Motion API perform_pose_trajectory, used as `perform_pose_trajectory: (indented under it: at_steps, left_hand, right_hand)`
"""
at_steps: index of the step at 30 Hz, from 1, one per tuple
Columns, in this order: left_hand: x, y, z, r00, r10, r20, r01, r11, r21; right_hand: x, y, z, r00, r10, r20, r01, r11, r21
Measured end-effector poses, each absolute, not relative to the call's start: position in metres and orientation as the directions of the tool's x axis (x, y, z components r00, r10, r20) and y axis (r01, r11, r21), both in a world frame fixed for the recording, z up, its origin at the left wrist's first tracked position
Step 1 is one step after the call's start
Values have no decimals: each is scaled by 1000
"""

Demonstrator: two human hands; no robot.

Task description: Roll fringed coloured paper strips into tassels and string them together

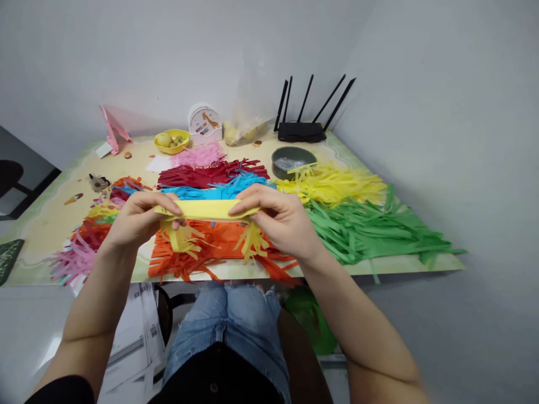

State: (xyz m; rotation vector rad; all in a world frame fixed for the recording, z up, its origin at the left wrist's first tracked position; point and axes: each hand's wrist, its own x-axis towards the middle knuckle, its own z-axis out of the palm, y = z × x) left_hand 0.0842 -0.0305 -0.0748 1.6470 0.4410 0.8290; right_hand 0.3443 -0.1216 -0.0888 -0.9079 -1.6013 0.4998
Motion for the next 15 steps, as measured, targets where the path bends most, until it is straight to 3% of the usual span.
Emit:
perform_pose_trajectory:
  at_steps: [8,11,15]
  left_hand:
    - [83,-34,-73,702,586,404,-66,-512,857]
    - [85,-39,-72,645,636,424,72,-603,794]
    - [92,-40,-65,661,663,352,151,-577,803]
  right_hand:
    - [346,-120,-92,-68,710,701,416,659,-627]
    - [340,-122,-91,-55,649,759,549,654,-520]
    - [334,-128,-88,-157,562,812,646,680,-346]
